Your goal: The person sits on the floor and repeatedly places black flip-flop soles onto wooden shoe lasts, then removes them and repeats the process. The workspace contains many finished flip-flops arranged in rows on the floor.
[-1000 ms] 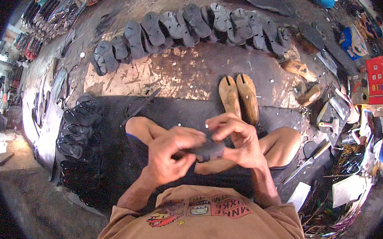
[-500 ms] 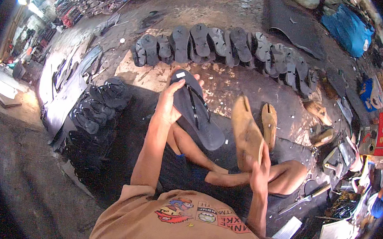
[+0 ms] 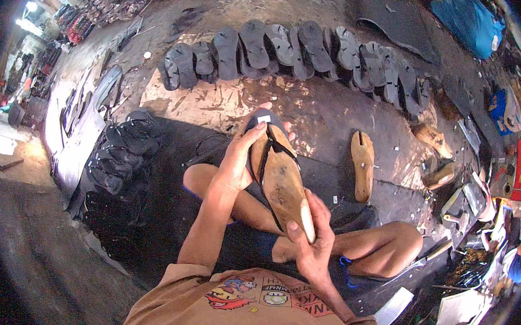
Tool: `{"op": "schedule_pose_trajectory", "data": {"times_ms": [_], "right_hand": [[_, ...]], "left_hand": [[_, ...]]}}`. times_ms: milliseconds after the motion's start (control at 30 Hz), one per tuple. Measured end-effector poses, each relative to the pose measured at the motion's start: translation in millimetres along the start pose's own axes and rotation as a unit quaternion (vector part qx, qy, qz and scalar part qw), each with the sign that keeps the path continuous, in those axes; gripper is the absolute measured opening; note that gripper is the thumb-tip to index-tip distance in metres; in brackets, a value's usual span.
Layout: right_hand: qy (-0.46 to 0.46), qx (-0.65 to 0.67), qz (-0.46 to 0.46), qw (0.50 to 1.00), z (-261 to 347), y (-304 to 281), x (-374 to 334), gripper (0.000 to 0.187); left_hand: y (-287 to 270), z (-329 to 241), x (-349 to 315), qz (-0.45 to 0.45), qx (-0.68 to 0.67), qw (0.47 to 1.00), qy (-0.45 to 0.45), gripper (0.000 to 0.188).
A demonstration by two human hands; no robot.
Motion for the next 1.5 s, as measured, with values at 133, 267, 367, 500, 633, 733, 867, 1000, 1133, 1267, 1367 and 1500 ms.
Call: {"op": "schedule_pose_trajectory", "data": {"times_ms": [133, 267, 367, 500, 633, 733, 867, 1000, 1133, 1267, 1367, 1500], "right_hand": [[0.009, 0.019, -0.011, 1.000, -20, 6, 18, 0.065], [0.101, 0.154, -0.036, 0.982, -41, 18, 43, 0.065], [0.103, 0.111, -0.060, 0.987, -51, 21, 57, 0.059], [0.068, 0.019, -0.074, 0.995, -54, 15, 65, 0.057], [0.022, -0.032, -0.074, 0.997, -63, 9, 66, 0.056], [-0.002, -0.162, -0.007, 0.987, -60, 15, 55, 0.069], [-0.020, -0.079, 0.132, 0.988, -38, 12, 40, 0.069], [0.137, 0.073, 0.001, 0.988, -49, -23, 30, 0.042], [0.170, 0.053, 0.129, 0.975, -43, -4, 0, 0.052], [0.220, 0.272, 0.130, 0.928, -45, 11, -24, 0.046], [0.280, 0.324, 0.116, 0.896, -60, 16, -51, 0.038], [0.334, 0.323, 0.159, 0.871, -74, 21, -85, 0.035]], "left_hand": [[-4, 19, 20, -0.003, 0.051, 0.998, -0.030, 0.065], [-19, 32, 45, -0.038, 0.039, 0.996, -0.066, 0.067], [-25, 45, 61, -0.063, 0.022, 0.994, -0.092, 0.068], [-27, 64, 68, -0.065, -0.036, 0.993, -0.092, 0.062], [-49, 83, 44, -0.124, -0.041, 0.985, -0.112, 0.061], [-37, 116, -24, -0.183, -0.008, 0.977, -0.110, 0.059], [-26, 90, -55, -0.215, -0.010, 0.960, -0.178, 0.051], [-5, 69, -92, -0.162, -0.078, 0.974, -0.139, 0.058], [13, 58, -115, -0.137, -0.055, 0.977, -0.156, 0.061], [11, 53, -142, -0.152, -0.039, 0.975, -0.156, 0.066], [27, 42, -170, -0.173, -0.097, 0.962, -0.187, 0.069], [-26, 58, -182, -0.055, -0.141, 0.980, -0.129, 0.061]]}}
Point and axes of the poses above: each hand's wrist, its own x-axis towards the middle knuckle, its own y-axis out of the palm, z = x × y, the point moved 3 cm from there along x, towards the middle knuckle, and after that the axes turned 2 degrees about -x, right-handed, at the moved point
